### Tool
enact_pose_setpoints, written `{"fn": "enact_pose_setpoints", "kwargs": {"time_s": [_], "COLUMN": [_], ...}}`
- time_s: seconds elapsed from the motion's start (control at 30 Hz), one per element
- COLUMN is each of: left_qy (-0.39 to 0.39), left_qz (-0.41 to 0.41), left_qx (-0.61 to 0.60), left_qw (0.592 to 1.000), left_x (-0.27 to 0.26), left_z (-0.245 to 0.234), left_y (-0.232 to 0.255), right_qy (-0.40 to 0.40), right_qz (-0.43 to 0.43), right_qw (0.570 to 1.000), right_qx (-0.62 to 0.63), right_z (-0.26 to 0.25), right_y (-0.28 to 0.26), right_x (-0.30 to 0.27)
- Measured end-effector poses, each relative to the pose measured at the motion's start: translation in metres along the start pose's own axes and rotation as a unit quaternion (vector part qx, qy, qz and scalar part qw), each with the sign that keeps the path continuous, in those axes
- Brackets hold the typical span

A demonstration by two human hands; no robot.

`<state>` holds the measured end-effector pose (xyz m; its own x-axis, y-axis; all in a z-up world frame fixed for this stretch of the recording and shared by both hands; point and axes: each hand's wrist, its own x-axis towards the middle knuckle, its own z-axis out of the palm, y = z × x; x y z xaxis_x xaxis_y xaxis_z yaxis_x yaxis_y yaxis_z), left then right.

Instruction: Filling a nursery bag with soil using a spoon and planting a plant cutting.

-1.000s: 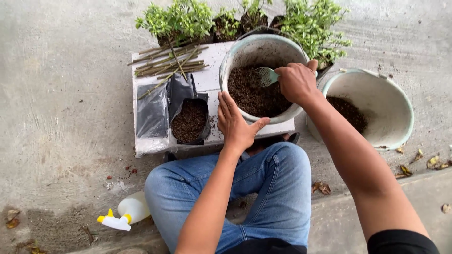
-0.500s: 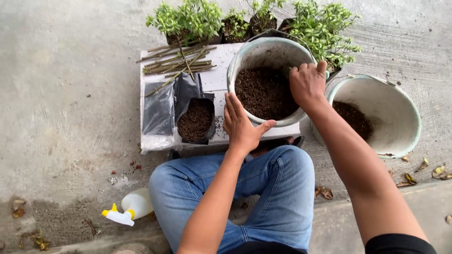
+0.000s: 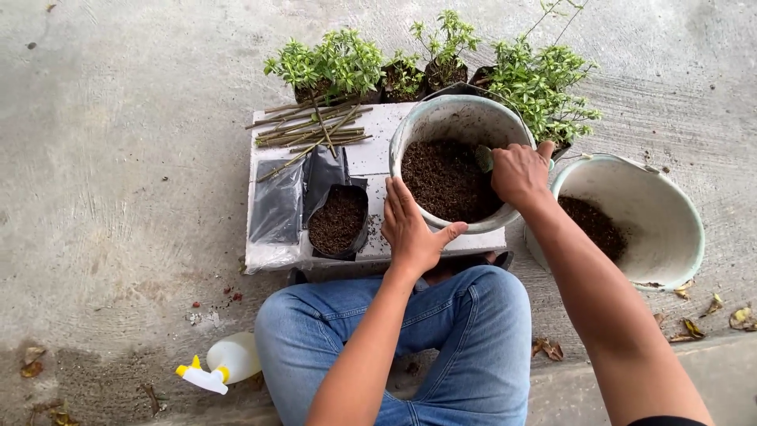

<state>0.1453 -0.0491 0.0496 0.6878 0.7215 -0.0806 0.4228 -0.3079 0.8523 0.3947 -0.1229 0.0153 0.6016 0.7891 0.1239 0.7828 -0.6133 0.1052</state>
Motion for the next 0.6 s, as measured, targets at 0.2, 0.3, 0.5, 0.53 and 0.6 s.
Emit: {"fn": "enact_pose_setpoints", "kwargs": {"time_s": [0.2,0.3,0.5,0.53,0.6], "left_qy": [0.006,0.003,-0.001,0.002,-0.012], "left_qz": [0.006,0.004,0.000,0.002,-0.002], "left_qx": [-0.005,0.000,-0.002,-0.004,-0.008], "left_qw": [1.000,1.000,1.000,1.000,1.000], "left_x": [0.002,0.001,-0.001,0.001,-0.002], "left_z": [0.003,0.003,0.001,0.000,-0.001], "left_y": [-0.004,-0.003,0.000,0.001,0.001], "right_qy": [-0.088,-0.075,-0.012,-0.009,0.010], "right_qz": [0.029,0.011,-0.012,-0.013,-0.003], "right_qw": [0.994,0.993,0.994,0.994,0.997], "right_qx": [0.056,0.085,0.107,0.105,0.077], "right_z": [-0.004,0.014,0.006,0.009,0.019], "right_y": [0.001,-0.008,-0.007,-0.006,-0.005], "right_x": [0.001,-0.005,-0.004,-0.002,-0.005]}}
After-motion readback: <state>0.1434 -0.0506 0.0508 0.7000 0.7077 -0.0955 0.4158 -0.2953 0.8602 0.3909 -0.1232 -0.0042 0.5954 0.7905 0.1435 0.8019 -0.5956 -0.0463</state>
